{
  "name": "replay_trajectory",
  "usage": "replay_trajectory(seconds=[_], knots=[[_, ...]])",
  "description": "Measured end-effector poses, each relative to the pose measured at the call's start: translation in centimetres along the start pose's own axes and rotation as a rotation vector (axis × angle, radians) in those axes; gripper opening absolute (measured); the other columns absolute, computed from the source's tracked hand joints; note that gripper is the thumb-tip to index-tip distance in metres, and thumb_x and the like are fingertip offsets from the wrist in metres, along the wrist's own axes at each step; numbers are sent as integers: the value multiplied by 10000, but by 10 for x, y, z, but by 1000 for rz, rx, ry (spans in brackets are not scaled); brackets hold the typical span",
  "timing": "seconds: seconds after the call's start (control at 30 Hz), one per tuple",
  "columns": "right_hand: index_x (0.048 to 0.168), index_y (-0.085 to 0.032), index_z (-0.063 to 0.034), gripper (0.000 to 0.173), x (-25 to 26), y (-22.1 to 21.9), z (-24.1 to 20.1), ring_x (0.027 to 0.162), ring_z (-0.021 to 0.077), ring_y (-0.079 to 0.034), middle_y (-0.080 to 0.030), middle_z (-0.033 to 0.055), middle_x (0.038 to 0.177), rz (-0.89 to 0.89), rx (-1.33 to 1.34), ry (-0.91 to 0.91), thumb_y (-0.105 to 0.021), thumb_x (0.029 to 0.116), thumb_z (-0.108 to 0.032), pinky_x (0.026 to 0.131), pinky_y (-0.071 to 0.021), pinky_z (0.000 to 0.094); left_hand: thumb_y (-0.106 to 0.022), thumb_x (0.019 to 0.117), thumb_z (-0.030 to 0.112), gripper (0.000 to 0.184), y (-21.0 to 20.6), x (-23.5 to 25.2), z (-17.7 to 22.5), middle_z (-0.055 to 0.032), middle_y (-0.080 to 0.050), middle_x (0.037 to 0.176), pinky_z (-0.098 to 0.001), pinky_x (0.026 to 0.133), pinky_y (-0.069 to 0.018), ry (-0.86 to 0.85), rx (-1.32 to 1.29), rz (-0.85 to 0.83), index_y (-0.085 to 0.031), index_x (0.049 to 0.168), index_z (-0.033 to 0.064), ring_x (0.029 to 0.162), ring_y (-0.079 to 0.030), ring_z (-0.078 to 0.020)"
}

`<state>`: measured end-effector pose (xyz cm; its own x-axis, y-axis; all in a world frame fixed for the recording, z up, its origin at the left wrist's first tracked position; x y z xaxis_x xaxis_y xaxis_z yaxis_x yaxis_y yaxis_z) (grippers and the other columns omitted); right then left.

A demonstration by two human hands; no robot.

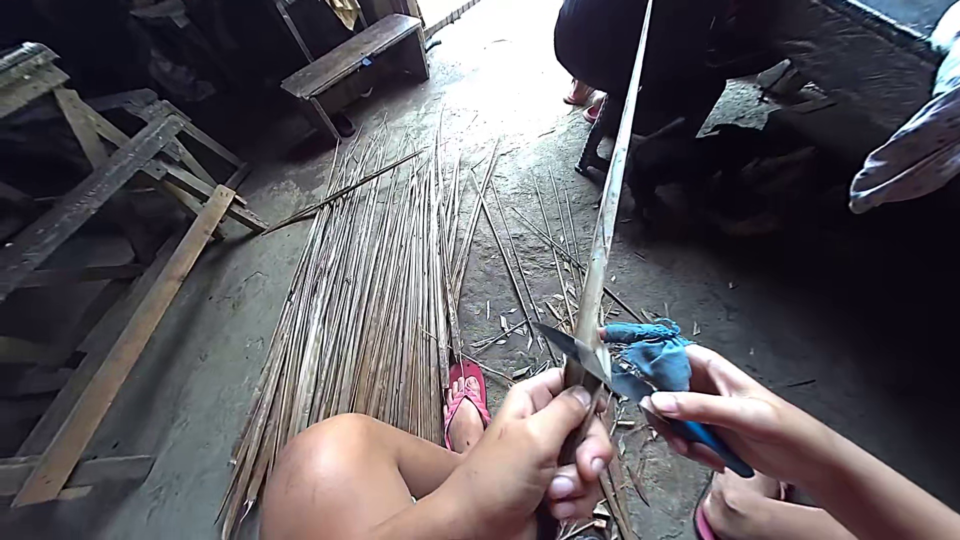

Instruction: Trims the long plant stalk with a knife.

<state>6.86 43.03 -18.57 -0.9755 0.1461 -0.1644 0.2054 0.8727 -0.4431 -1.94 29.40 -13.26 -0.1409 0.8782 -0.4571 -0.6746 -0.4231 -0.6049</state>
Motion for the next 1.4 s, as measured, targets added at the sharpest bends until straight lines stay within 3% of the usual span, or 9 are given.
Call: replay_trajectory(seconds=[0.1,0.27,0.47,0.57,0.7,0.87,1.07,1.23,1.4], knots=[[1339,-507,-191,516,-5,13,3,499,-5,-598,-680,-105,730,120,-93,-13,-700,861,-175,438,-493,144,-226,1091,81,278,4,2,-2,110,-442,542,-77,385,-349,43,-1,34,-476,977,122,391,-385,69],[1131,-565,-176,233,-23,50,-10,456,-14,-547,-660,-103,668,507,-189,94,-561,898,-185,414,-445,139,-232,1095,84,266,8,-2,4,86,-468,553,-77,387,-355,37,16,117,-467,973,103,400,-411,61],[1188,-580,-226,276,-36,6,-6,556,-6,-624,-715,-113,778,294,-116,106,-666,928,-198,495,-518,152,-254,1091,62,178,10,3,6,-8,-642,729,-142,489,-471,34,167,166,-425,1134,92,524,-575,-14],[1258,-530,-179,334,-34,-16,1,581,-4,-629,-710,-105,804,183,-39,61,-630,942,-138,516,-525,154,-250,1117,118,163,3,7,-2,1,-600,668,-169,487,-510,59,209,111,-381,1214,133,508,-597,-46],[1135,-551,-190,217,-28,-35,3,571,-6,-633,-708,-91,794,69,56,42,-649,945,-153,499,-521,148,-264,1117,105,206,-3,10,-11,62,-521,590,-112,434,-399,66,194,119,-443,1015,113,451,-469,27],[1110,-526,-169,200,-22,-45,-4,562,-6,-636,-714,-81,810,-20,87,54,-641,947,-162,478,-517,148,-232,1110,112,398,-16,8,-10,99,-505,595,-114,483,-426,63,167,71,-501,820,154,492,-483,34],[1358,-462,-146,416,-25,-44,-10,605,-28,-632,-719,-83,865,-139,104,89,-621,973,-158,522,-512,123,-243,1086,70,414,-23,4,-11,109,-511,587,-108,485,-418,48,155,-20,-515,790,162,493,-478,45],[1183,-527,-180,258,-23,-34,-2,582,-32,-623,-701,-100,797,-49,93,84,-607,947,-111,495,-496,119,-208,1085,97,454,-20,4,-11,115,-485,581,-105,475,-395,52,140,0,-523,767,173,483,-453,45],[1378,-422,-133,535,-21,-2,8,524,-23,-590,-649,-129,723,103,-41,47,-616,880,-106,470,-488,138,-219,1062,48,296,-9,2,-3,81,-517,599,-87,444,-390,132,142,66,-480,953,137,457,-459,46]])
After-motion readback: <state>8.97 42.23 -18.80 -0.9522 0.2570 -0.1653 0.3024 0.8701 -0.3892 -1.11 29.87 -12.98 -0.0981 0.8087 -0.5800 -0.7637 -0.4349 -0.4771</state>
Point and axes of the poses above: each hand's wrist, its own x-axis towards the middle knuckle, its own y-axis out of the back of the hand, z = x × y, the point moved 6 cm from there along x, towards the middle knuckle
